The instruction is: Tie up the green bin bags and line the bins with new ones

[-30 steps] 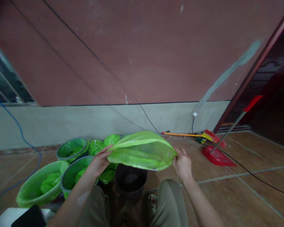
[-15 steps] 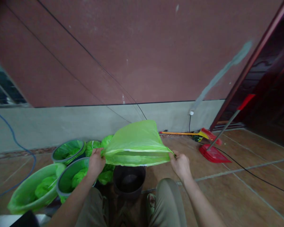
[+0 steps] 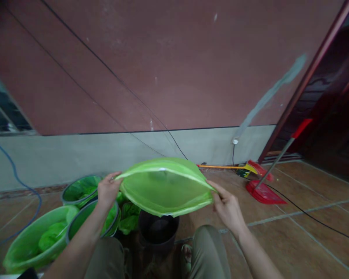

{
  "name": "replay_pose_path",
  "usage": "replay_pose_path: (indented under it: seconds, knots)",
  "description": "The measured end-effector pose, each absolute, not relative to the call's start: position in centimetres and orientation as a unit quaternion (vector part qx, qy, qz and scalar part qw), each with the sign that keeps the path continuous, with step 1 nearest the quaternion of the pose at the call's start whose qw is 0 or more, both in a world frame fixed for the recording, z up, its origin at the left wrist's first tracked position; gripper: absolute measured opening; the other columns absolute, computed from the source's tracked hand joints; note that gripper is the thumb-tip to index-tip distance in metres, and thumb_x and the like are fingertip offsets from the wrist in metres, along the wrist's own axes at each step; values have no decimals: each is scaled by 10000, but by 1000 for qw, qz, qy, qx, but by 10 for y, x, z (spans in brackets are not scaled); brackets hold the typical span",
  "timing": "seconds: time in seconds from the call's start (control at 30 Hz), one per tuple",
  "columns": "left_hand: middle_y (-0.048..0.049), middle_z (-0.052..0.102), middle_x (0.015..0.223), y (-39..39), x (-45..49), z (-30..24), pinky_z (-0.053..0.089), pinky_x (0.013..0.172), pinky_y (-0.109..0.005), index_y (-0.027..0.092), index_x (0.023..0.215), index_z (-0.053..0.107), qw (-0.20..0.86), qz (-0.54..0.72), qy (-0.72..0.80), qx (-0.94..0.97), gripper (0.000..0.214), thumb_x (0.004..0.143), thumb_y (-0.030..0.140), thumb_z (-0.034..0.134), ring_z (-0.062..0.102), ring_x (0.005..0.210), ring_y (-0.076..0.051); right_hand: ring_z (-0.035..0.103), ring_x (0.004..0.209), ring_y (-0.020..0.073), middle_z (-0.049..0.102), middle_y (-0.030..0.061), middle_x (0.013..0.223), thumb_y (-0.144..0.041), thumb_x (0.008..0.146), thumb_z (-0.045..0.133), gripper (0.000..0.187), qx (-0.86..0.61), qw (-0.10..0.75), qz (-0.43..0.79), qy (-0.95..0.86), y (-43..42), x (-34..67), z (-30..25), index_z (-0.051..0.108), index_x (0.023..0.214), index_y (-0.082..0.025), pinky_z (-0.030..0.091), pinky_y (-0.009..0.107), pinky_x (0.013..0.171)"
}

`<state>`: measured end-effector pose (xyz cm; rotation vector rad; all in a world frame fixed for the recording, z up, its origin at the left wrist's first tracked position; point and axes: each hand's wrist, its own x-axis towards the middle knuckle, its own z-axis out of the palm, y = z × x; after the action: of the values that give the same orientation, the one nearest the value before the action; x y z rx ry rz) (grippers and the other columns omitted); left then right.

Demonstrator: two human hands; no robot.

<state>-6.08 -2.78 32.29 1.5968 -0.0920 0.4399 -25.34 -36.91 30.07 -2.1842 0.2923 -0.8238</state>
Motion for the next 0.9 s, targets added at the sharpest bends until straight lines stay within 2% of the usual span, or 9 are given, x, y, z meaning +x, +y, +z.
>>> replay_pose_path:
  seconds: [0.03,0.1,0.2,0.3,0.37,0.5,0.63,0.77,0.9]
  knots:
    - [64,552,501,-30,-63,341,390,422,-187,130,972,685,680,221,-59,697,354,647,270,690,470,399,-83,539,461,117,729,55,933,-346,838,510,371,-825,417,-366,111,-367,-255,314,673,1131,-188,449,247,459]
    - [68,561,562,-33,-68,370,387,448,-170,147,1063,662,668,288,-102,679,432,672,328,691,465,434,-66,543,499,110,722,48,897,-349,809,567,300,-756,417,-486,133,-366,-258,332,707,1014,-180,446,229,475]
    - [10,665,754,-32,-73,369,465,600,-191,175,1011,690,585,367,-138,710,337,699,294,643,574,624,-97,576,584,131,690,29,756,-308,766,552,231,-698,383,-574,191,-373,-257,323,706,875,-174,471,228,547]
    - [-18,709,783,-24,-69,319,502,668,-246,186,850,722,529,276,-137,791,238,686,231,556,612,671,-142,545,496,148,621,11,587,-339,683,534,213,-738,480,-411,236,-382,-255,275,660,715,-170,465,244,468]
    - [-34,721,824,-17,-63,281,511,651,-263,181,879,723,542,205,-127,805,274,678,233,545,629,684,-164,579,529,169,636,17,611,-372,669,557,234,-732,532,-329,269,-385,-258,243,652,744,-173,499,264,495]
    - [-19,687,702,-10,-52,236,464,506,-248,163,925,715,621,114,-40,774,313,658,237,568,567,514,-142,611,587,186,675,34,695,-389,661,585,238,-708,561,-315,291,-380,-268,219,653,759,-183,521,276,550]
    - [-15,679,740,-12,-45,231,490,593,-256,165,826,697,741,100,27,663,248,598,240,634,595,612,-140,611,608,204,673,45,675,-416,659,617,243,-735,560,-271,269,-364,-276,220,664,716,-185,511,285,551]
    - [-5,662,729,-6,-36,241,492,658,-256,155,764,664,808,74,71,580,203,576,228,685,601,668,-131,586,605,199,646,35,654,-481,661,646,307,-743,594,-193,239,-329,-287,211,674,733,-184,506,294,558]
    - [21,602,599,16,-21,255,455,582,-197,151,707,618,845,35,113,521,71,637,142,620,546,553,-85,531,539,153,566,-1,557,-541,716,635,344,-736,648,-68,185,-274,-301,197,629,700,-197,438,237,512]
